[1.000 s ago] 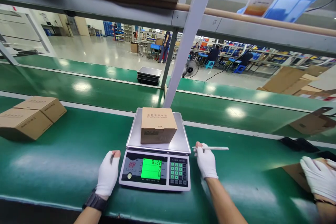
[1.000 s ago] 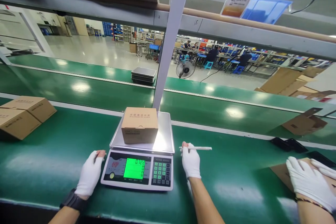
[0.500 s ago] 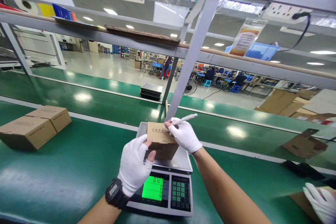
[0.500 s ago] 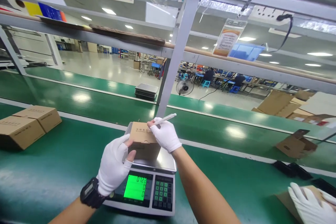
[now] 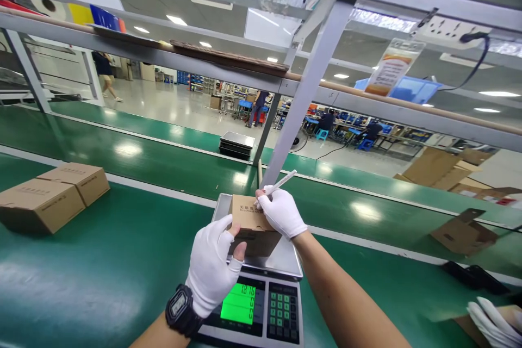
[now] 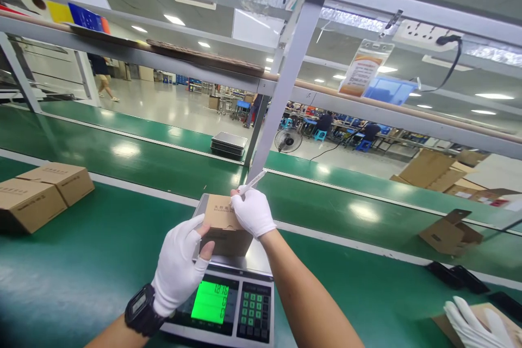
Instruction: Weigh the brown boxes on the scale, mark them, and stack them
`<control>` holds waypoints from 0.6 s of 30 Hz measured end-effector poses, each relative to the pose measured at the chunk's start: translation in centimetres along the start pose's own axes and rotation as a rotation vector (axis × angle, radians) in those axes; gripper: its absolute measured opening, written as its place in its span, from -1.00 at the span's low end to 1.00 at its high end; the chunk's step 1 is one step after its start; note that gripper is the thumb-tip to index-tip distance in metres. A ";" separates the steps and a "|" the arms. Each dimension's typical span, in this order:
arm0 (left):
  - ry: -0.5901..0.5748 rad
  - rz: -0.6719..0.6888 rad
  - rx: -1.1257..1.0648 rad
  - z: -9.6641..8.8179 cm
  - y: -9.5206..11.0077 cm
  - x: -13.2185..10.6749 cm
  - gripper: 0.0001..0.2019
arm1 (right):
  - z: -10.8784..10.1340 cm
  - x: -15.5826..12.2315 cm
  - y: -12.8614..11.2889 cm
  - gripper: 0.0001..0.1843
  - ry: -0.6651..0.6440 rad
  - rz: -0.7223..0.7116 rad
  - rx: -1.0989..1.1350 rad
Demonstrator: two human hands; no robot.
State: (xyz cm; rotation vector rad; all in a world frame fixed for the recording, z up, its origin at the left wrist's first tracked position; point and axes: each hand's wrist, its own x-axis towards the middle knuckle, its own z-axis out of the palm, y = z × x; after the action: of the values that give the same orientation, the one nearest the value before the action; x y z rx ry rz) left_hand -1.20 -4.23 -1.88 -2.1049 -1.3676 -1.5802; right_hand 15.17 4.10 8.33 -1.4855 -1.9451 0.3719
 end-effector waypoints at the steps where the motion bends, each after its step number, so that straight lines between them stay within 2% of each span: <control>1: 0.000 -0.002 0.001 0.0 0.0 0.0 -0.67 | 0.0 0.0 0.0 -0.67 0.006 0.002 -0.004; 9: -0.019 -0.017 -0.014 -0.1 0.2 0.1 -0.68 | 0.0 -0.1 0.0 -0.67 0.024 -0.006 -0.010; 18: 0.013 -0.014 0.009 0.2 0.2 -0.2 -0.66 | 0.4 -0.1 0.4 -0.69 0.084 0.005 -0.034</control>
State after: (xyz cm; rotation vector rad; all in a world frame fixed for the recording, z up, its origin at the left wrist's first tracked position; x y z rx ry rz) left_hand -0.90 -4.38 -2.05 -2.0812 -1.3858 -1.5871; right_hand 15.27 4.15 7.77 -1.5045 -1.8906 0.2755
